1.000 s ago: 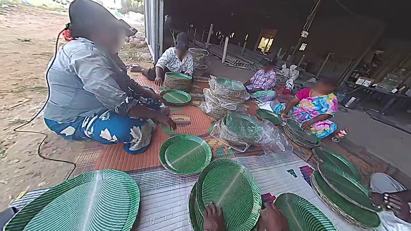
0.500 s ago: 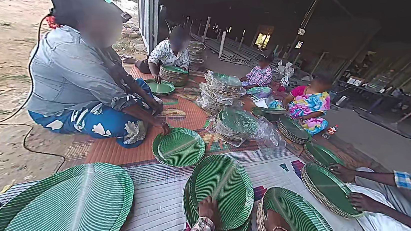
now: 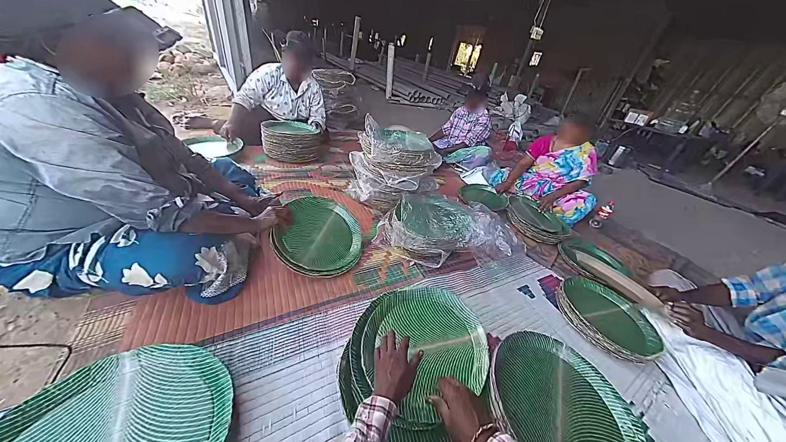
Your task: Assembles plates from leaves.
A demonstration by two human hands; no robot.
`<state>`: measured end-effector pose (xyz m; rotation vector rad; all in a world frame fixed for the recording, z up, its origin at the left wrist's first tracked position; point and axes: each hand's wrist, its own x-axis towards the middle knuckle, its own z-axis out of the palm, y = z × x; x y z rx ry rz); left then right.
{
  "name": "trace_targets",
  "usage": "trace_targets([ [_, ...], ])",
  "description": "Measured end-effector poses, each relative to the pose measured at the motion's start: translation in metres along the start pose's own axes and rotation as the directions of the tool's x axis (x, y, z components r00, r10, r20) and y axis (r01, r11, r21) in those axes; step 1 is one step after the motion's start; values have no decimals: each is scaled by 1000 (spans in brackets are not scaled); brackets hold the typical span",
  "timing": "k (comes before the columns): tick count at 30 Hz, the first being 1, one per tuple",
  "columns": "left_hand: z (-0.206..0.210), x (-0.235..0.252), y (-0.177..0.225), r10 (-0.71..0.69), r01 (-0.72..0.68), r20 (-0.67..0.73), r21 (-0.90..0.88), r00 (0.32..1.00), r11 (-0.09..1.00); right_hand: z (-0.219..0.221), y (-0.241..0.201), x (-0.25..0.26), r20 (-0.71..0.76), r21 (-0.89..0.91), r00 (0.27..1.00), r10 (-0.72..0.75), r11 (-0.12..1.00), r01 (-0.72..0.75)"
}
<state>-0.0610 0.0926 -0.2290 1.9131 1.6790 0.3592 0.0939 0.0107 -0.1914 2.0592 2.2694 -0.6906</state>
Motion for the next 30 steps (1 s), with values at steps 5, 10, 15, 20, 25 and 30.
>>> trace_targets([
  [5, 46, -20, -25, -120, 84, 161, 216, 980, 973, -45, 33, -4, -58, -68, 901, 429, 899, -432],
  [10, 31, -21, -8, -206, 149, 229, 242, 951, 959, -36, 65, -6, 184, -166, 789, 587, 809, -563],
  [15, 32, -20, -11, -201, 149, 228, 229, 953, 962, -31, 64, -5, 170, -189, 794, 584, 810, -555],
  [20, 26, -16, -10, -214, 169, 243, 190, 946, 967, -38, 71, -3, 114, -147, 801, 588, 807, -572],
  [25, -4, -1, -9, -120, 120, 19, -44, 993, 992, -49, 50, -5, -172, 18, 898, 405, 913, -408],
  [30, -5, 7, 9, 117, -253, -617, -138, 778, 957, -24, 2, -6, -153, 20, 988, 14, 1000, -11],
])
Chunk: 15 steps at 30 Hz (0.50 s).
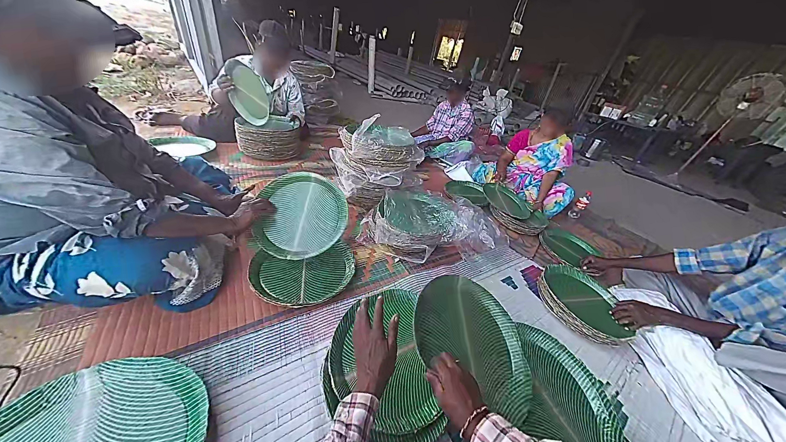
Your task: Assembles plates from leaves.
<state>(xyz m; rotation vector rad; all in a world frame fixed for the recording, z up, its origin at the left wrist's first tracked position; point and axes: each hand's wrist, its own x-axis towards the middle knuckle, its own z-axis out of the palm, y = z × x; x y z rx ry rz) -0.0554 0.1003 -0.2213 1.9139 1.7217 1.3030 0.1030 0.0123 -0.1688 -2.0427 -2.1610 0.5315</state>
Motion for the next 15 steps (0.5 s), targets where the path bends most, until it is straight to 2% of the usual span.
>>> trace_targets([
  [1, 1, -1, 3, 25, -25, 13, 15, 1000, 1000, 10, -5, 0, 95, 3, 994, -50, 999, 50],
  [2, 1, -4, 5, 19, -25, 96, 63, 995, 998, 19, -7, -1, 172, 17, 981, -85, 996, 83],
  [3, -2, -7, 7, -44, 6, 267, 142, 963, 990, 25, -9, -1, 218, 26, 971, -95, 995, 92],
  [4, -4, -9, 6, -134, 29, 443, 236, 886, 971, 26, -9, -1, 227, 23, 970, -84, 996, 81],
  [6, -1, -22, -5, -299, 45, 646, 379, 703, 924, 18, -4, -2, 182, -30, 983, 17, 999, -12],
  [8, 7, -41, -21, -382, 55, 687, 447, 618, 893, -1, 8, 1, 126, -115, 969, 213, 973, -199],
  [11, 14, -46, -25, -416, 41, 643, 514, 644, 857, -20, 36, 4, 127, -182, 868, 480, 872, -455],
  [13, 7, -41, -20, -459, 64, 596, 564, 659, 823, -16, 52, 1, 186, -211, 805, 563, 824, -527],
  [15, -1, -33, -17, -524, 93, 559, 621, 643, 778, -8, 59, -1, 291, -274, 766, 574, 817, -508],
])
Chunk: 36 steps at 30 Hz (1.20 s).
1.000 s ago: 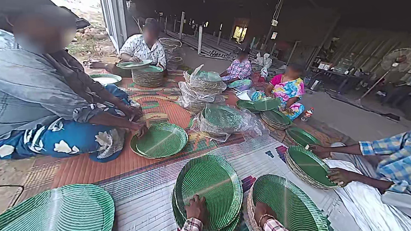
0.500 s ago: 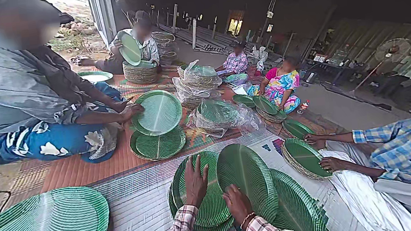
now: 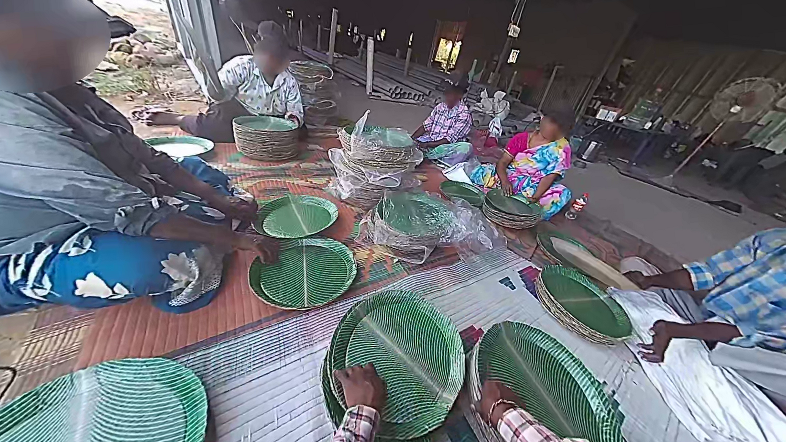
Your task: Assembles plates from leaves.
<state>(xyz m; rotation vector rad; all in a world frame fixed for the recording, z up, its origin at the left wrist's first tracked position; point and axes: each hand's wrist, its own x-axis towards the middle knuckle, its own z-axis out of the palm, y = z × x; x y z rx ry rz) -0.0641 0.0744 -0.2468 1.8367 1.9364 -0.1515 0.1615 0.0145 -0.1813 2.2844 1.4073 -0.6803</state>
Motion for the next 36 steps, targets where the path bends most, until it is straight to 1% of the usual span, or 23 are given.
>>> trace_targets([
  [1, -2, 0, -3, -21, 21, -1, 17, 1000, 1000, 5, -1, 2, 32, -24, 999, -1, 1000, 2],
  [4, 3, 3, -14, -29, 30, -44, 35, 999, 999, 12, -6, 5, 4, -71, 1000, 21, 997, -21],
  [11, 8, 4, -14, -23, 23, -43, -6, 999, 1000, -2, -2, 0, -32, -67, 998, 46, 997, -48],
  [13, 5, 7, -16, -32, 32, -21, -11, 999, 999, -8, 1, 1, -80, -45, 997, 22, 999, -26],
  [15, -4, 10, -19, -21, 18, -29, -81, 999, 997, -15, -1, -4, -213, -4, 976, -54, 998, 55],
  [16, -11, 11, -20, 1, -12, -67, -165, 998, 986, -17, -4, -7, -299, 9, 947, -117, 992, 125],
  [17, -17, 12, -20, 27, -64, -143, -261, 989, 963, -17, -10, -12, -374, 14, 909, -185, 979, 205],
  [18, -23, 14, -18, 51, -139, -251, -348, 967, 927, -16, -17, -17, -422, 6, 869, -257, 958, 286],
  [19, -27, 16, -14, 70, -242, -390, -413, 918, 878, -13, -25, -22, -437, -12, 835, -335, 930, 367],
  [20, -30, 17, -9, 78, -351, -529, -440, 845, 827, -8, -33, -26, -424, -30, 802, -421, 892, 452],
  [21, -34, 18, -2, 84, -444, -634, -436, 769, 783, 0, -41, -28, -397, -43, 764, -508, 842, 538],
  [22, -37, 17, 4, 101, -507, -692, -413, 715, 757, 9, -48, -29, -356, -53, 730, -583, 793, 607],
  [23, -41, 14, 9, 141, -529, -690, -391, 710, 753, 16, -54, -30, -304, -48, 712, -633, 757, 652],
  [24, -43, 10, 13, 195, -520, -641, -367, 742, 771, 21, -58, -31, -269, -35, 705, -656, 738, 673],
  [26, -41, 4, 16, 288, -442, -421, -332, 860, 833, 21, -59, -33, -280, -22, 713, -643, 747, 665],
  [27, -34, 4, 15, 307, -400, -307, -311, 901, 862, 16, -55, -34, -304, -17, 741, -599, 781, 624],
  [28, -24, 4, 12, 311, -360, -204, -286, 928, 888, 9, -48, -32, -327, 3, 784, -527, 829, 559],
  [30, -1, 2, 6, 283, -288, -58, -206, 957, 935, -10, -33, -27, -323, 62, 889, -323, 931, 361],
  [31, 8, 1, 3, 258, -257, -16, -164, 966, 952, -16, -24, -22, -291, 83, 933, -213, 966, 246],
  [32, 14, -1, 3, 236, -234, -1, -131, 972, 963, -18, -15, -16, -244, 91, 962, -125, 984, 151],
  [34, 17, -3, 7, 188, -186, 12, -97, 982, 978, -15, -1, -6, -109, 54, 994, -31, 998, 37],
  [36, 13, -4, 9, 157, -154, 47, -66, 986, 986, -3, 2, -2, 24, -26, 1000, -8, 1000, 9],
])
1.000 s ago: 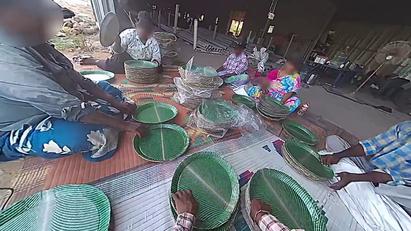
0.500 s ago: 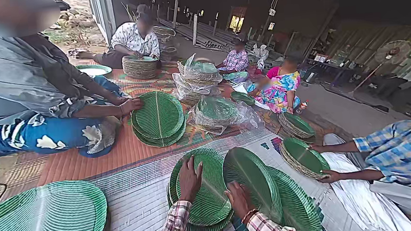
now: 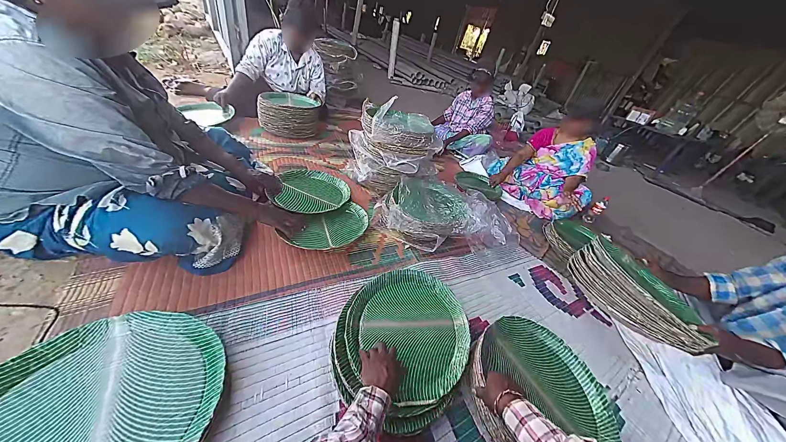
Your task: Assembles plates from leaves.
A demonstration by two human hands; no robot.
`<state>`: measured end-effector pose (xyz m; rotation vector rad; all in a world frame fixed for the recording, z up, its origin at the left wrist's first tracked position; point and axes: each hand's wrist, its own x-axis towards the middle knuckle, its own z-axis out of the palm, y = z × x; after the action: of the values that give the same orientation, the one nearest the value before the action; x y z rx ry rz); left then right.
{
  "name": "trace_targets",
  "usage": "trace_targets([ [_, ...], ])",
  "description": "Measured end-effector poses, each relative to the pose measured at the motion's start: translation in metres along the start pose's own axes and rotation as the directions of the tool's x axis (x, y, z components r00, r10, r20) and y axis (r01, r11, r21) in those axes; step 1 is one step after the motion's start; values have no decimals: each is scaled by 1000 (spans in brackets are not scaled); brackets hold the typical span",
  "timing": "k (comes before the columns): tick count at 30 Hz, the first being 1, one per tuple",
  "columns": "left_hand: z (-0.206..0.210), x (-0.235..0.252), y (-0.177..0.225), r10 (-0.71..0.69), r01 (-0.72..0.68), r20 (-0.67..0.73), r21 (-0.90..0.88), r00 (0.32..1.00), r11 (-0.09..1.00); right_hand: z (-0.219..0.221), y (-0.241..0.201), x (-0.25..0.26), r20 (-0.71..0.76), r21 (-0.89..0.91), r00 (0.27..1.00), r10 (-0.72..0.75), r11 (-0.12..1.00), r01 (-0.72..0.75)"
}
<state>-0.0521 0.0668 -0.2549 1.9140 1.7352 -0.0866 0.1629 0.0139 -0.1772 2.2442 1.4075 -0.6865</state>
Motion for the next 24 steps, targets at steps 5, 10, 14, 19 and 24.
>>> trace_targets([
  [5, -6, -6, 0, -76, 74, 49, 41, 996, 996, 14, -14, -8, -41, -122, 999, 36, 992, -41],
  [10, -2, -4, -2, -87, 84, 28, 73, 996, 994, 18, -17, -16, -47, -129, 999, 22, 991, -28],
  [14, 0, -2, -7, -112, 112, -2, 40, 994, 993, 23, -24, -24, -43, -144, 999, 10, 989, -16],
  [19, -16, -6, -11, -154, 151, 64, 53, 986, 987, 1, -13, -18, -56, -127, 997, 54, 990, -61],
  [24, -41, -1, -26, -148, 157, 77, -126, 986, 980, -24, -17, -29, -152, -37, 987, -49, 998, 43],
])
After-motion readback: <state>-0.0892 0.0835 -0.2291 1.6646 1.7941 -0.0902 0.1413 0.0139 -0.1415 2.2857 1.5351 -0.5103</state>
